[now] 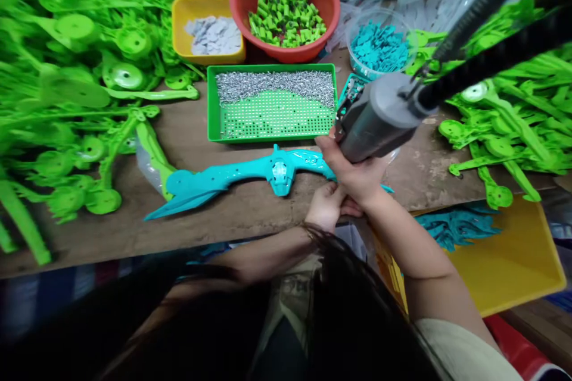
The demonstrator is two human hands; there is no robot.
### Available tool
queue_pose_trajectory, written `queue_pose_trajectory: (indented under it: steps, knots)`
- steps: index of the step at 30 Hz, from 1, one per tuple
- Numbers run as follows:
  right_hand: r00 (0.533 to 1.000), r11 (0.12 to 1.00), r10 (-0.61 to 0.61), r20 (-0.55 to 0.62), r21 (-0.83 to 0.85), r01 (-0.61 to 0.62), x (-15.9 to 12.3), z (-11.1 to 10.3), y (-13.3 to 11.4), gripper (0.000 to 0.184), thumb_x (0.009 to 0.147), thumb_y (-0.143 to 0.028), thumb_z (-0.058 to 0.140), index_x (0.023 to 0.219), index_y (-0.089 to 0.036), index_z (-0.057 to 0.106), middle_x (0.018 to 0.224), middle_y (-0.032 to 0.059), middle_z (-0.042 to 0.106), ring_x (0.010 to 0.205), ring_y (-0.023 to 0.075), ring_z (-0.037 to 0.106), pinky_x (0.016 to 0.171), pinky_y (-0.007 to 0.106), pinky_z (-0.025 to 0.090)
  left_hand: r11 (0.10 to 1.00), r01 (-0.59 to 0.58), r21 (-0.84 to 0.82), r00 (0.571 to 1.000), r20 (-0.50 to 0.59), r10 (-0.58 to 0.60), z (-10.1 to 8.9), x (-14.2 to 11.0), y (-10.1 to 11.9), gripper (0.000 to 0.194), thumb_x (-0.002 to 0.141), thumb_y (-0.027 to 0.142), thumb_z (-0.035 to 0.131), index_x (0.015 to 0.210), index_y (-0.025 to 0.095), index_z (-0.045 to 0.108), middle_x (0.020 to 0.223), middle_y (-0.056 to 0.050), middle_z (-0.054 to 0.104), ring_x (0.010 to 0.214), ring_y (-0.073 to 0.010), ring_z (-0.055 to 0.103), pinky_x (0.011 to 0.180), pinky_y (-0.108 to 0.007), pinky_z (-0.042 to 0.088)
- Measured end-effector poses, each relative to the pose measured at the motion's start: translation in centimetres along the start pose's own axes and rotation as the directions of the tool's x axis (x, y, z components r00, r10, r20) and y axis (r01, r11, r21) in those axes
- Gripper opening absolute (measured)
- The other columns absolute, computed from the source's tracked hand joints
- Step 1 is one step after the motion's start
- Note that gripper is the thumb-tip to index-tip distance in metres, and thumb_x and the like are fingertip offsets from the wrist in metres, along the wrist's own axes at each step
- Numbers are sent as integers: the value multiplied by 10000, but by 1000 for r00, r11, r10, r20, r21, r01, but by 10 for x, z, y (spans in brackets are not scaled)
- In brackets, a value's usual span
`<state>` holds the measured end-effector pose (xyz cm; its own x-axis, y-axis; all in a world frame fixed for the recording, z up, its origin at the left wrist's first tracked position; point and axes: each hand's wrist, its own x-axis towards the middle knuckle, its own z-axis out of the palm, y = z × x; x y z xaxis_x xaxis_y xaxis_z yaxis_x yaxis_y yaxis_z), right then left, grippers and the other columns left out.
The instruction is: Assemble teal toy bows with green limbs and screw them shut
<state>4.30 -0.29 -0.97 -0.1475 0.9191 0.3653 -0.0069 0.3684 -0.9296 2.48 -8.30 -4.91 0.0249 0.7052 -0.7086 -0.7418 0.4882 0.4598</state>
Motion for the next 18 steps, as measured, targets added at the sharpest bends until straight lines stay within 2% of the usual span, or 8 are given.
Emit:
queue_pose_trajectory:
  steps: [4, 7, 8, 10, 13, 15, 16, 18]
  knots:
    - [999, 1000, 30, 13, -1, -30, 19, 1, -7, 293, 765, -504, 690, 842, -247, 570, 723, -31, 613, 509, 104, 579, 508, 285, 524, 998, -45, 43, 999, -13, 46, -1, -2, 1, 321, 858, 401, 637, 743, 126, 520, 573, -31, 640, 454, -132, 624, 472, -228, 511]
    - [994, 999, -13, -105, -45, 8, 40, -7, -12, 350, 750, -561, 680, 835, -247, 551, 780, -4, 649, 586, 128, 618, 571, 297, 547, 997, -36, 65, 998, -55, 39, 0, -6, 4, 275, 876, 318, 633, 728, 123, 507, 584, -31, 643, 460, -116, 624, 481, -211, 515]
    - [994, 997, -33, -107, -71, 26, 44, -13, -14, 382, 739, -592, 674, 847, -246, 552, 810, 3, 660, 653, 140, 640, 626, 306, 561, 997, -32, 70, 997, -64, 37, 1, -7, 5, 265, 868, 295, 647, 725, 122, 507, 586, -28, 642, 466, -113, 626, 488, -207, 519]
    - [998, 989, -56, -21, -140, 53, 47, -30, -16, 451, 724, -646, 652, 914, -246, 567, 886, 8, 676, 797, 159, 661, 742, 329, 565, 996, -1, 88, 999, -50, 5, 4, -8, 7, 245, 854, 265, 668, 725, 111, 529, 594, -30, 646, 479, -112, 632, 505, -208, 530]
    - [996, 959, -23, 82, -279, 46, 31, -67, -13, 453, 771, -619, 623, 1008, -236, 585, 978, 15, 675, 911, 162, 648, 824, 342, 536, 991, 84, 101, 996, 6, -85, 12, -6, 10, 224, 893, 241, 615, 742, 77, 589, 608, -49, 658, 482, -105, 633, 529, -208, 542]
    - [995, 911, 92, 47, -407, -65, 13, -95, -4, 373, 815, -566, 603, 926, -210, 607, 900, 21, 674, 842, 153, 643, 776, 320, 525, 991, 107, 83, 994, 14, -108, 16, -3, 11, 236, 915, 217, 575, 739, 65, 613, 616, -54, 663, 487, -91, 632, 534, -190, 536]
    - [980, 868, 195, 26, -470, -160, 4, -107, 2, 363, 825, -561, 590, 855, -199, 608, 816, 20, 666, 765, 148, 634, 718, 306, 519, 992, 103, 75, 995, 11, -104, 17, -2, 11, 243, 911, 214, 580, 723, 65, 616, 609, -50, 661, 484, -83, 627, 523, -174, 525]
    - [904, 759, 428, -5, -542, -362, -11, -124, 14, 393, 828, -582, 565, 808, -191, 595, 709, 17, 646, 622, 141, 603, 589, 286, 493, 994, 75, 82, 997, 13, -77, 16, -2, 8, 265, 870, 251, 644, 680, 69, 619, 581, -36, 649, 466, -68, 609, 484, -147, 492]
